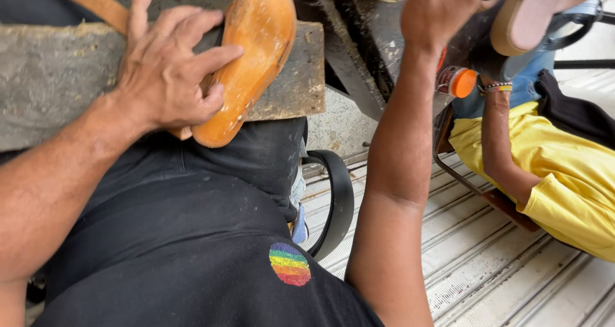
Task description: Applying adhesive to a shoe sole using a brush
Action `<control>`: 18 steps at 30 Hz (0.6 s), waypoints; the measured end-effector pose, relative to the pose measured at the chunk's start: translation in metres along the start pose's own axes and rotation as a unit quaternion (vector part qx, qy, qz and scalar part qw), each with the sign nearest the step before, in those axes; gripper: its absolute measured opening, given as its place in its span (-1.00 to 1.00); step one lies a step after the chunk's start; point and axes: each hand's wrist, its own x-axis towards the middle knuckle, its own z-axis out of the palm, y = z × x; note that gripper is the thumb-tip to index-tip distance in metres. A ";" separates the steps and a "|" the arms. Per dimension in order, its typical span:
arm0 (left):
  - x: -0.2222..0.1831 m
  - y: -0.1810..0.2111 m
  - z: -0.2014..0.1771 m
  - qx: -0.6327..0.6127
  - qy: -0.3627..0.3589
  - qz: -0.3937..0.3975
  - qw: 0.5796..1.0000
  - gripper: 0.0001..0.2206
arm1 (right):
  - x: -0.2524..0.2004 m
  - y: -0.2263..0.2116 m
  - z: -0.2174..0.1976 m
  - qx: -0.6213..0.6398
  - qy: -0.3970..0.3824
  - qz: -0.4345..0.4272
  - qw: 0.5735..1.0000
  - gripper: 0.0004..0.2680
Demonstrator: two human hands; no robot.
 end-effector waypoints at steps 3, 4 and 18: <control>0.009 0.002 -0.007 0.016 -0.030 0.004 0.999 -0.52 | -0.013 -0.028 -0.009 0.137 0.051 0.069 0.987 -0.81; 0.010 0.003 -0.008 0.018 -0.030 0.010 0.999 -0.53 | -0.017 -0.041 -0.011 0.151 0.040 0.033 0.987 -0.86; 0.030 0.023 -0.004 0.065 -0.092 -0.028 0.993 -0.68 | -0.118 -0.117 0.002 0.275 -0.197 0.036 0.940 -0.83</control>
